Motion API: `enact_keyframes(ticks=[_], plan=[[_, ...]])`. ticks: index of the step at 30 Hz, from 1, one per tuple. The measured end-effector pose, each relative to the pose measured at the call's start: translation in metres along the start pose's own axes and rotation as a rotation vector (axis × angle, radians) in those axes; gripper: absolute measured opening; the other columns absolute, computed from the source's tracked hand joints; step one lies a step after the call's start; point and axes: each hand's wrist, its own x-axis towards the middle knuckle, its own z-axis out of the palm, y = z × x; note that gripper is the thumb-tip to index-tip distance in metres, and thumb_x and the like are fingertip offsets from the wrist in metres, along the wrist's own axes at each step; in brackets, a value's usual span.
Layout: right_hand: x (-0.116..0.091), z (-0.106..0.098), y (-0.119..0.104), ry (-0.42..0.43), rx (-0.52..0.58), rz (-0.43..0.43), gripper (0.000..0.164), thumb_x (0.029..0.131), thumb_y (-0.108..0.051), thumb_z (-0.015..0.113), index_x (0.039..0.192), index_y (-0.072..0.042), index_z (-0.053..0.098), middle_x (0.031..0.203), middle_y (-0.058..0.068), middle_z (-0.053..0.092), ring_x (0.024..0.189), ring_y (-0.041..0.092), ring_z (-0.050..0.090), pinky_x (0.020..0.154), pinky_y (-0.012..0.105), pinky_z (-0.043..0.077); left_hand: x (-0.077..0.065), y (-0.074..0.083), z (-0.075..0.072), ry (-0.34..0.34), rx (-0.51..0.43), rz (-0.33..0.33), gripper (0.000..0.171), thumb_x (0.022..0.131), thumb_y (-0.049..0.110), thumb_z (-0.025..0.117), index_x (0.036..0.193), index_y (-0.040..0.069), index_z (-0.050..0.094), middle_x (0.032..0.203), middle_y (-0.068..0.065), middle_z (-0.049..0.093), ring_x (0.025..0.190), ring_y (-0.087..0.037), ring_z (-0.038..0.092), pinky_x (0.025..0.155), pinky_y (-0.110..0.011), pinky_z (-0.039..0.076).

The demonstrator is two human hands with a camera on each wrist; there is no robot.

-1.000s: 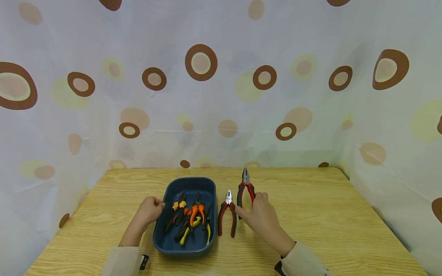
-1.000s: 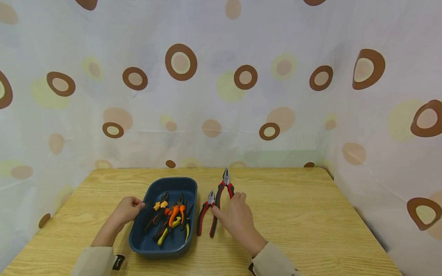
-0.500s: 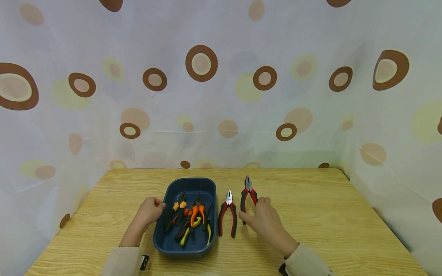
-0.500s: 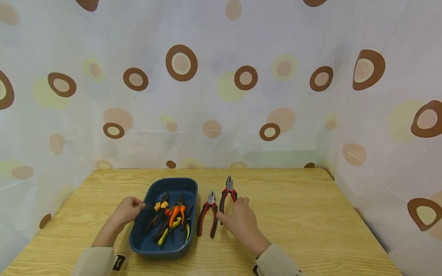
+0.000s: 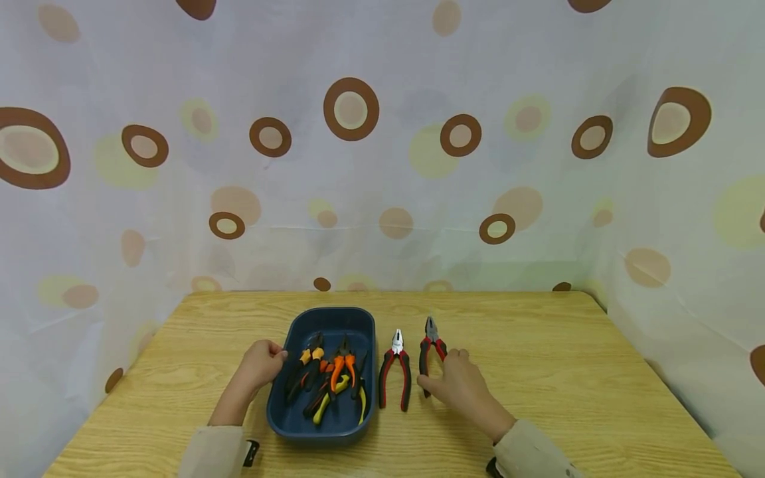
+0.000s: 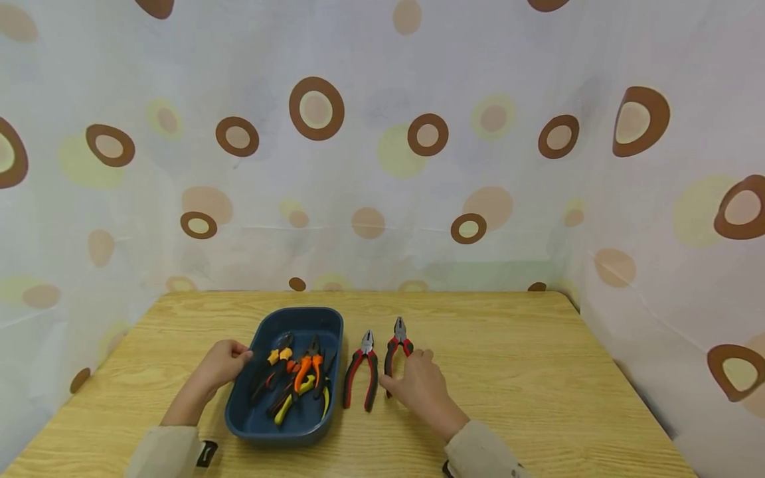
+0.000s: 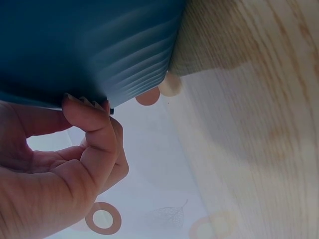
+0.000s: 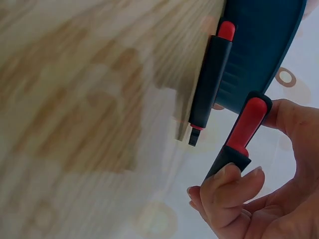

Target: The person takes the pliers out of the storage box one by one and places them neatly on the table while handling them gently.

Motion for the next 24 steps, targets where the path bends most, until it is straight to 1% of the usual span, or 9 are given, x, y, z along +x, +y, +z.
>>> enact_keyframes(ticks=[3, 6, 10, 12, 16, 18, 24], plan=[[0.002, 0.004, 0.004, -0.008, -0.021, -0.005, 0.069, 0.08, -0.032, 0.073, 0.109, 0.026, 0.05, 0.099, 0.034, 0.051, 0.048, 0.018, 0.044, 0.04, 0.026, 0.035, -0.001, 0.0, 0.0, -0.006, -0.003, -0.004, 0.015, 0.094, 0.003, 0.051, 0.093, -0.012, 0.055, 0.084, -0.017, 0.054, 0.068, -0.02, 0.052, 0.056, -0.029, 0.046], [0.004, 0.008, 0.007, -0.013, -0.029, -0.006, 0.066, 0.079, -0.032, 0.073, 0.105, 0.025, 0.051, 0.093, 0.029, 0.051, 0.047, 0.017, 0.042, 0.04, 0.025, 0.034, -0.001, 0.001, 0.001, -0.003, -0.002, -0.004, 0.015, 0.094, 0.003, 0.051, 0.092, -0.012, 0.055, 0.084, -0.017, 0.054, 0.068, -0.02, 0.053, 0.056, -0.028, 0.046], [0.005, 0.011, 0.007, -0.031, -0.009, 0.007, 0.056, 0.076, -0.03, 0.073, 0.096, 0.019, 0.054, 0.086, 0.021, 0.048, 0.049, 0.017, 0.039, 0.041, 0.024, 0.031, -0.002, 0.002, 0.001, -0.001, -0.003, -0.004, 0.015, 0.094, 0.003, 0.052, 0.092, -0.012, 0.055, 0.084, -0.016, 0.054, 0.068, -0.02, 0.053, 0.056, -0.028, 0.046], [0.005, 0.012, 0.006, -0.04, -0.003, 0.007, 0.051, 0.076, -0.029, 0.073, 0.091, 0.016, 0.055, 0.088, 0.022, 0.048, 0.048, 0.015, 0.037, 0.041, 0.024, 0.029, -0.002, 0.003, 0.001, -0.003, -0.007, -0.009, 0.015, 0.094, 0.003, 0.051, 0.093, -0.011, 0.055, 0.084, -0.016, 0.054, 0.068, -0.019, 0.052, 0.056, -0.028, 0.046], [0.005, 0.013, 0.005, -0.047, -0.016, -0.006, 0.039, 0.076, -0.028, 0.073, 0.074, 0.005, 0.053, 0.089, 0.023, 0.049, 0.046, 0.011, 0.031, 0.04, 0.021, 0.026, -0.002, 0.003, 0.001, -0.009, -0.009, -0.018, 0.015, 0.094, 0.003, 0.051, 0.093, -0.011, 0.055, 0.084, -0.016, 0.053, 0.067, -0.019, 0.052, 0.056, -0.028, 0.045], [0.005, 0.013, 0.005, -0.049, -0.029, -0.01, 0.037, 0.076, -0.028, 0.073, 0.069, 0.0, 0.049, 0.086, 0.022, 0.048, 0.046, 0.011, 0.03, 0.04, 0.021, 0.025, -0.002, 0.003, 0.001, -0.009, -0.007, -0.021, 0.015, 0.094, 0.003, 0.051, 0.093, -0.011, 0.055, 0.083, -0.015, 0.053, 0.068, -0.019, 0.052, 0.056, -0.028, 0.045], [0.007, 0.015, 0.006, -0.061, -0.065, -0.004, 0.039, 0.076, -0.029, 0.074, 0.064, -0.003, 0.047, 0.083, 0.019, 0.047, 0.047, 0.013, 0.033, 0.04, 0.022, 0.026, -0.002, 0.003, 0.002, -0.008, 0.0, -0.02, 0.015, 0.094, 0.003, 0.051, 0.093, -0.011, 0.055, 0.084, -0.016, 0.053, 0.069, -0.02, 0.052, 0.057, -0.028, 0.045]])
